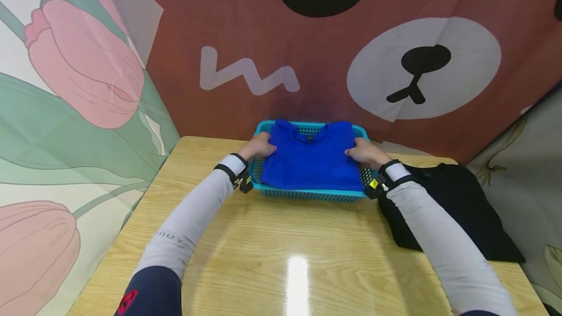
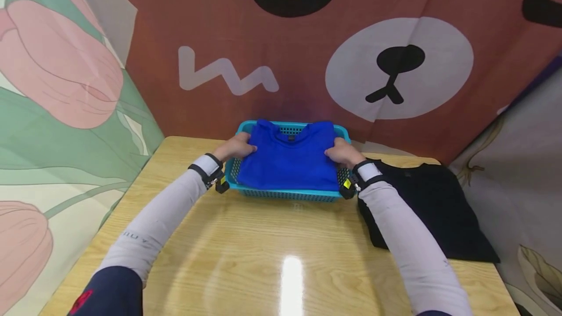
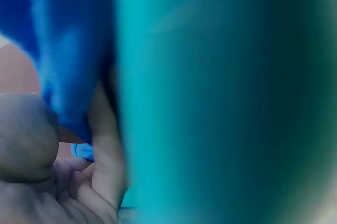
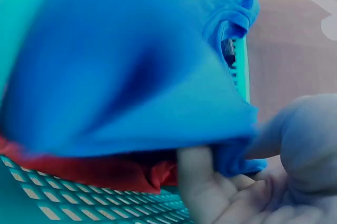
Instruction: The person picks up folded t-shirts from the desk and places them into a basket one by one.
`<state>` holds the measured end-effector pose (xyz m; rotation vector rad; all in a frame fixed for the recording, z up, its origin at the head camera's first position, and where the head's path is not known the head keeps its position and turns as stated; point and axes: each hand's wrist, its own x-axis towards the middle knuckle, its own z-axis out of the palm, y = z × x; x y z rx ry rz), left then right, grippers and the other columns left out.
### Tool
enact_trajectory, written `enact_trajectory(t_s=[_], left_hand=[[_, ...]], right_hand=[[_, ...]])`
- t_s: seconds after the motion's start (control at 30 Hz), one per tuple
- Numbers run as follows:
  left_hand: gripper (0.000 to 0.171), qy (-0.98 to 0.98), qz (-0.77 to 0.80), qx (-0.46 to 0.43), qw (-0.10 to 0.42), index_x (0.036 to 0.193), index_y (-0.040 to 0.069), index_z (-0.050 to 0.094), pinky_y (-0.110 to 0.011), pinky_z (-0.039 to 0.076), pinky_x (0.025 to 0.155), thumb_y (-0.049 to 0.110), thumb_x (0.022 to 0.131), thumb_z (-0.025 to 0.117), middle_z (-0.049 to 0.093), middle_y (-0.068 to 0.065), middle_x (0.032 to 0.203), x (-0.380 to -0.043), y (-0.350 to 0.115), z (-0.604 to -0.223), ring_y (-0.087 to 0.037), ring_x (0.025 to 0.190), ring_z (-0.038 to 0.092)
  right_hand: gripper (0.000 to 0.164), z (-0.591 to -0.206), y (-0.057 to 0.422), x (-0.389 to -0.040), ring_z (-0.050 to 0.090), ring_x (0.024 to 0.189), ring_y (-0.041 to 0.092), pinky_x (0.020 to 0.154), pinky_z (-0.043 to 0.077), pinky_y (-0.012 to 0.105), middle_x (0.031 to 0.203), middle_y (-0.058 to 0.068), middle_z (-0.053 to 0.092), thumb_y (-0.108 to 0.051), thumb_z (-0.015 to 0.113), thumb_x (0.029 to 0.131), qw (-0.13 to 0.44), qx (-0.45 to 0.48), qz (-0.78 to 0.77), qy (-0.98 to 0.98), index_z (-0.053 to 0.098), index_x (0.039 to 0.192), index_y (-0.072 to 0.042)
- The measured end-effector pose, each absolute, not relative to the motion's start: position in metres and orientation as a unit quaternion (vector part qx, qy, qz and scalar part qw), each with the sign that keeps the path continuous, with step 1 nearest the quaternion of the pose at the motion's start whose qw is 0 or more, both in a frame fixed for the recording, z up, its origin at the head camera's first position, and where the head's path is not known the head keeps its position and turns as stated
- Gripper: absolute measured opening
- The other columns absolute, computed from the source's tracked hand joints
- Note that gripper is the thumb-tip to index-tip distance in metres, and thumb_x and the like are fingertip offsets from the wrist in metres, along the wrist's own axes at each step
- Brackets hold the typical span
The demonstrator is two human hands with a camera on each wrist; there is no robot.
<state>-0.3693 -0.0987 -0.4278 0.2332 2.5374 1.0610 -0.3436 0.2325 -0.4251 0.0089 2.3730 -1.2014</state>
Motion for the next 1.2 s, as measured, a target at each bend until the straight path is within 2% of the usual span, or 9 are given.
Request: enact_trajectory(t_s=[0.27, 0.4, 0.5, 0.6, 0.7, 0.77, 0.93, 1.03, 1.2], left_hand=[[0.049, 0.951, 0.236, 0.085, 0.179, 0.133, -0.008, 0.038, -0.034, 0.057, 0.075, 0.013, 0.093, 0.056, 0.055, -0.021, 0.118, -0.368, -0.089, -0.43, -0.03, 0.093, 0.061], [0.066, 0.972, 0.157, 0.078, 0.156, 0.142, -0.011, 0.028, -0.038, 0.053, 0.096, 0.014, 0.089, 0.057, 0.05, -0.025, 0.133, -0.363, -0.08, -0.431, -0.033, 0.115, 0.057], [0.078, 0.977, 0.127, 0.061, 0.157, 0.149, -0.011, 0.015, -0.041, 0.044, 0.11, 0.017, 0.091, 0.058, 0.041, -0.029, 0.145, -0.357, -0.072, -0.428, -0.035, 0.132, 0.048], [0.081, 0.981, 0.117, 0.046, 0.15, 0.15, -0.007, 0.012, -0.044, 0.044, 0.109, 0.018, 0.091, 0.061, 0.037, -0.028, 0.147, -0.349, -0.065, -0.422, -0.037, 0.134, 0.045], [0.079, 0.984, 0.103, 0.053, 0.134, 0.15, 0.0, 0.019, -0.049, 0.046, 0.106, 0.02, 0.09, 0.065, 0.031, -0.023, 0.149, -0.339, -0.058, -0.415, -0.04, 0.134, 0.042], [0.072, 0.984, 0.085, 0.077, 0.136, 0.148, 0.003, 0.028, -0.051, 0.048, 0.103, 0.022, 0.091, 0.065, 0.034, -0.02, 0.149, -0.333, -0.054, -0.41, -0.04, 0.132, 0.044], [0.031, 0.962, 0.011, 0.172, 0.21, 0.118, 0.008, 0.059, -0.04, 0.051, 0.089, 0.03, 0.096, 0.061, 0.06, -0.008, 0.118, -0.321, -0.049, -0.405, -0.024, 0.107, 0.058], [0.026, 0.941, -0.03, 0.213, 0.262, 0.105, 0.009, 0.063, -0.035, 0.048, 0.082, 0.034, 0.099, 0.057, 0.062, -0.004, 0.104, -0.318, -0.051, -0.41, -0.02, 0.095, 0.057], [0.033, 0.931, -0.022, 0.235, 0.279, 0.12, 0.01, 0.063, -0.036, 0.047, 0.089, 0.035, 0.103, 0.048, 0.063, -0.005, 0.123, -0.312, -0.061, -0.418, -0.02, 0.108, 0.056]], right_hand=[[0.064, -0.426, 0.228, -0.342, 0.035, 0.138, 0.051, 0.101, 0.047, 0.058, 0.154, 0.037, 0.019, -0.011, 0.04, 0.104, 0.239, -0.006, -0.369, 0.898, 0.005, 0.15, 0.016], [0.056, -0.425, 0.226, -0.34, 0.052, 0.12, 0.044, 0.098, 0.052, 0.049, 0.141, 0.036, 0.038, -0.012, 0.042, 0.101, 0.222, -0.038, -0.257, 0.94, 0.023, 0.143, 0.019], [0.047, -0.417, 0.223, -0.336, 0.063, 0.097, 0.038, 0.081, 0.057, 0.043, 0.122, 0.032, 0.049, -0.01, 0.044, 0.099, 0.199, -0.055, -0.207, 0.956, 0.032, 0.134, 0.019], [0.04, -0.406, 0.216, -0.329, 0.062, 0.082, 0.033, 0.066, 0.055, 0.038, 0.105, 0.026, 0.053, -0.011, 0.048, 0.097, 0.163, -0.069, -0.17, 0.969, 0.039, 0.126, 0.016], [0.04, -0.397, 0.208, -0.322, 0.061, 0.085, 0.032, 0.069, 0.055, 0.039, 0.106, 0.024, 0.057, -0.013, 0.054, 0.097, 0.142, -0.089, -0.139, 0.976, 0.045, 0.126, 0.012], [0.04, -0.395, 0.204, -0.318, 0.062, 0.096, 0.034, 0.079, 0.056, 0.045, 0.114, 0.026, 0.061, -0.015, 0.056, 0.097, 0.145, -0.107, -0.126, 0.976, 0.049, 0.128, 0.01], [0.036, -0.4, 0.204, -0.311, 0.06, 0.108, 0.034, 0.094, 0.052, 0.051, 0.125, 0.024, 0.062, -0.015, 0.058, 0.097, 0.204, -0.154, -0.111, 0.96, 0.059, 0.126, 0.007], [0.033, -0.409, 0.207, -0.308, 0.058, 0.103, 0.032, 0.09, 0.052, 0.047, 0.121, 0.021, 0.063, -0.016, 0.058, 0.098, 0.234, -0.171, -0.102, 0.952, 0.061, 0.123, 0.005], [0.029, -0.418, 0.217, -0.305, 0.059, 0.092, 0.025, 0.079, 0.051, 0.037, 0.111, 0.017, 0.065, -0.015, 0.056, 0.1, 0.22, -0.19, -0.141, 0.947, 0.062, 0.121, 0.003]])
